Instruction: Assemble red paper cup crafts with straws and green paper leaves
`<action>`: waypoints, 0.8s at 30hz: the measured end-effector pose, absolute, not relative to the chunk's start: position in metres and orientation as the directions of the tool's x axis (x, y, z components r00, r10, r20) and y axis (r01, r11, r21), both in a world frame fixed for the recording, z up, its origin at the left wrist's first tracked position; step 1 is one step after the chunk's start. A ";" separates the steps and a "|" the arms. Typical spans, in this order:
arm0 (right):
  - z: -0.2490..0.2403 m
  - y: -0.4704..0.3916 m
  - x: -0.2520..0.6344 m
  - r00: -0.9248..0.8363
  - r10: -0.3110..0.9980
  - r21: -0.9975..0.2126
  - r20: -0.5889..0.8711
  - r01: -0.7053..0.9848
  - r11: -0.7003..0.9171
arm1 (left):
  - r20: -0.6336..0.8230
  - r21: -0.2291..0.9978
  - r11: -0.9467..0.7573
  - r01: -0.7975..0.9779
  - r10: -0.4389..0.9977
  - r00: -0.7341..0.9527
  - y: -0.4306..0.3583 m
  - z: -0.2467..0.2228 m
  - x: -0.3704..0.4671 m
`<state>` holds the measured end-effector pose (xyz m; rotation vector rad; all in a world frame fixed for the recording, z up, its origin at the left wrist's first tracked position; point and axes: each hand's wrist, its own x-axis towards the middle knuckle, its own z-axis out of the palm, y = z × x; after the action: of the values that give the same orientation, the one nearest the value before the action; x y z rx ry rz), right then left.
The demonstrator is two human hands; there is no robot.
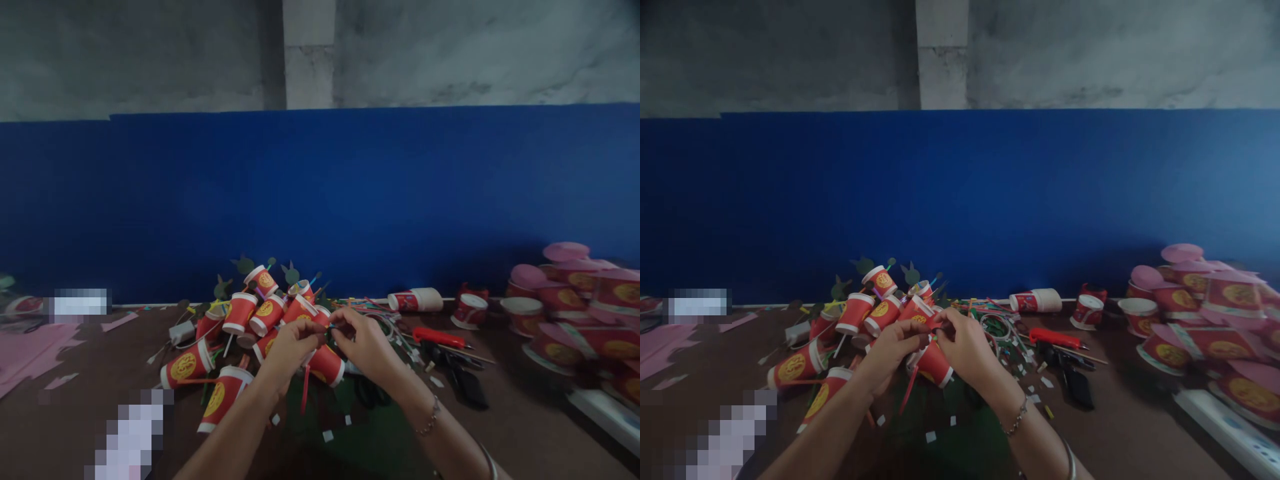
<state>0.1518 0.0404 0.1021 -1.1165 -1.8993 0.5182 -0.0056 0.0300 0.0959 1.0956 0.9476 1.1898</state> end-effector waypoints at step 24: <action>0.112 0.039 0.146 -0.115 0.959 -0.965 0.259 -0.055 0.255 | 0.569 0.784 -0.579 0.225 0.814 0.113 0.025 0.084 0.002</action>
<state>0.1456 0.0393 0.1124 -0.9259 -1.3797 1.1182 0.0016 0.0253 0.0843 1.8797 1.0065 1.4885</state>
